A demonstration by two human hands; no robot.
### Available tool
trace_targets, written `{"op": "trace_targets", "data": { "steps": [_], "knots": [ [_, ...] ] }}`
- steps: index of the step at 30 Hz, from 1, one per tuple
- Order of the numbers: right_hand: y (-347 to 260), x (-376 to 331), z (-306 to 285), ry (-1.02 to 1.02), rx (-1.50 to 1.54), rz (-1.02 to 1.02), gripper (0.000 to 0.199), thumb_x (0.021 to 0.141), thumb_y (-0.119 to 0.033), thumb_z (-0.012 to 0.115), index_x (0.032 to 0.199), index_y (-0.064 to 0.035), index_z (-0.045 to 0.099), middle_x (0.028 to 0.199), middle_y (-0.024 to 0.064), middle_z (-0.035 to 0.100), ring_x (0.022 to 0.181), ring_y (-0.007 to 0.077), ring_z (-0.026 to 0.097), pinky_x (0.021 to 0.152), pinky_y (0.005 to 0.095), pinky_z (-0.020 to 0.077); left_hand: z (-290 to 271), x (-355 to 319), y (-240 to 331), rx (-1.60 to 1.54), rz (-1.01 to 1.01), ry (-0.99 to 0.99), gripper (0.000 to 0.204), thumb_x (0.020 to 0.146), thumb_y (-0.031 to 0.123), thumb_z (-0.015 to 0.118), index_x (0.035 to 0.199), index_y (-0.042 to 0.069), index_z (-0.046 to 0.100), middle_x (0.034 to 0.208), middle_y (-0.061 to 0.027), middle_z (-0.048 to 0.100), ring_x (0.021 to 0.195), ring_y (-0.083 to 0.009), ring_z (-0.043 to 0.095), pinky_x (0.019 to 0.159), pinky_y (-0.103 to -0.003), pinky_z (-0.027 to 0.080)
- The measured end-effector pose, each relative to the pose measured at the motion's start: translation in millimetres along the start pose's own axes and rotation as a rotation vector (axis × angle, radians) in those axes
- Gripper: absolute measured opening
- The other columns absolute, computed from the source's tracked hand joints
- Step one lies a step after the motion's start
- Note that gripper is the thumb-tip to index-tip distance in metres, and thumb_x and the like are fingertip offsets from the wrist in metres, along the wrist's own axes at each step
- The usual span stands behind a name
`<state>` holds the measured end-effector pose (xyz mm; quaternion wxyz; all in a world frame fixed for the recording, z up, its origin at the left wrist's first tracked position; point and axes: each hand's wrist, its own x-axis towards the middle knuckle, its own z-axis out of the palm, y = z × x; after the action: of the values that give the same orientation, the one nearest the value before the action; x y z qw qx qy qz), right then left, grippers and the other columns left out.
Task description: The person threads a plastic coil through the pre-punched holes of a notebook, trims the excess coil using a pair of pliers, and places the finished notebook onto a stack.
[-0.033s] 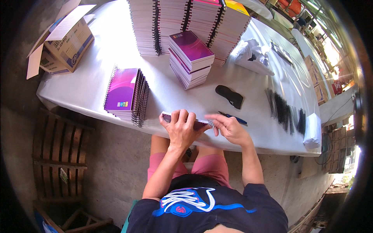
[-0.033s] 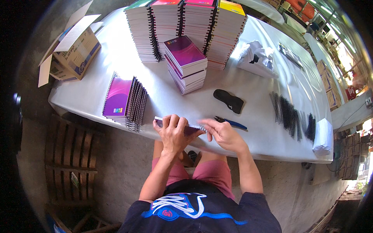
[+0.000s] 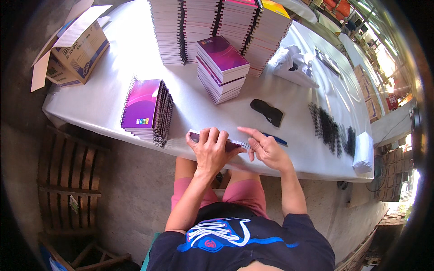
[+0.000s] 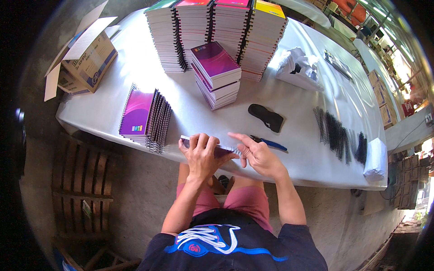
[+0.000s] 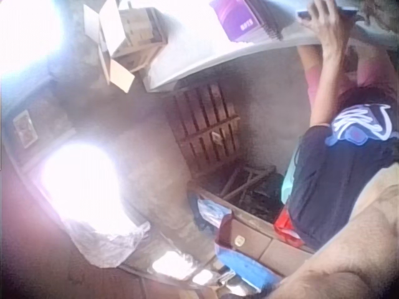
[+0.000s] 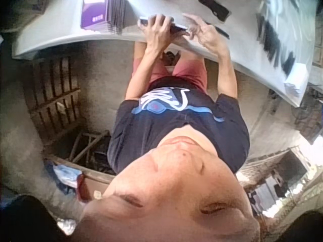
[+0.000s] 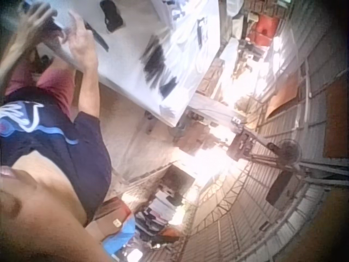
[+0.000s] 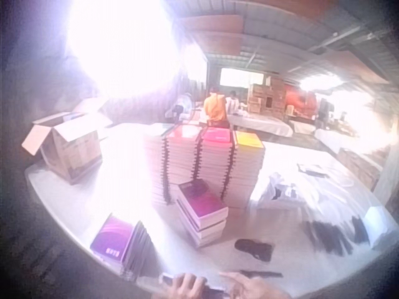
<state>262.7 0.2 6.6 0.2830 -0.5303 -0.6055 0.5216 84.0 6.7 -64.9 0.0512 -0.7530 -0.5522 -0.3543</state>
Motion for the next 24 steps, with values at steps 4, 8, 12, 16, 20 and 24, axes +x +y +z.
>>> {"op": "trace_targets", "data": {
  "steps": [4, 8, 12, 16, 20, 24],
  "knots": [
    [5.5, -7.4, 2.2, 0.105, -0.353, -0.281, 0.029, 0.091, -0.017, 0.058, 0.118, -0.0065, 0.059, 0.078, 0.0103, 0.061, 0.067, 0.0151, 0.058, 0.061, 0.0292, 0.046, -3.9, -7.4, -5.9, -0.03, 0.039, -0.002, 0.047, 0.068, 0.057, 0.069, 0.09, 0.017, 0.058, 0.092, -0.0014, 0.049, 0.096, -0.0212, 0.047, 0.089, -0.057, 0.027],
    [20.7, -1.9, -14.2, -0.103, -0.341, -0.218, 0.031, 0.09, -0.02, 0.057, 0.118, -0.0071, 0.059, 0.096, 0.012, 0.062, 0.075, 0.0217, 0.061, 0.066, 0.0315, 0.0483, -4.3, -6.9, -5.4, -0.063, 0.046, -0.017, 0.051, 0.065, 0.059, 0.07, 0.092, 0.017, 0.06, 0.093, -0.0013, 0.051, 0.101, -0.0234, 0.047, 0.091, -0.056, 0.026],
    [35.1, 32.9, -52.5, 0.361, -0.837, -0.593, 0.032, 0.086, -0.017, 0.06, 0.116, -0.0059, 0.06, 0.107, 0.0114, 0.064, 0.087, 0.0284, 0.064, 0.077, 0.0352, 0.0501, -2.8, -2.7, -7.3, -0.115, 0.055, 0.035, 0.053, 0.062, 0.061, 0.072, 0.085, 0.014, 0.059, 0.091, -0.0029, 0.05, 0.099, -0.0245, 0.046, 0.091, -0.052, 0.028],
    [69.4, 47.7, -75.3, 0.484, -0.993, -0.326, 0.03, 0.084, -0.019, 0.061, 0.112, -0.0057, 0.063, 0.112, 0.013, 0.063, 0.096, 0.0306, 0.063, 0.086, 0.042, 0.0484, -11.9, 2.3, -9.1, -0.182, 0.063, 0.014, 0.055, 0.062, 0.06, 0.072, 0.082, 0.012, 0.058, 0.091, -0.0042, 0.05, 0.098, -0.0254, 0.045, 0.09, -0.049, 0.029],
    [59.9, 43.1, -51.2, 0.12, 0.225, -0.486, 0.028, 0.077, -0.009, 0.062, 0.103, -0.0038, 0.068, 0.109, 0.0153, 0.065, 0.099, 0.0296, 0.064, 0.089, 0.0435, 0.0482, -13.7, -0.2, -12.9, -0.171, 0.065, -0.011, 0.056, 0.06, 0.06, 0.073, 0.082, 0.011, 0.057, 0.093, -0.005, 0.05, 0.099, -0.0255, 0.045, 0.089, -0.047, 0.029],
    [43.0, 37.4, -14.8, -0.273, 0.221, -0.453, 0.026, 0.068, 0.01, 0.059, 0.088, -0.0014, 0.072, 0.098, 0.0137, 0.069, 0.098, 0.0258, 0.064, 0.087, 0.0365, 0.0506, -15.6, -2.7, -11.5, -0.189, 0.038, -0.06, 0.053, 0.058, 0.055, 0.076, 0.082, 0.011, 0.057, 0.099, -0.0059, 0.05, 0.103, -0.0264, 0.044, 0.09, -0.048, 0.03]
  ]
}}
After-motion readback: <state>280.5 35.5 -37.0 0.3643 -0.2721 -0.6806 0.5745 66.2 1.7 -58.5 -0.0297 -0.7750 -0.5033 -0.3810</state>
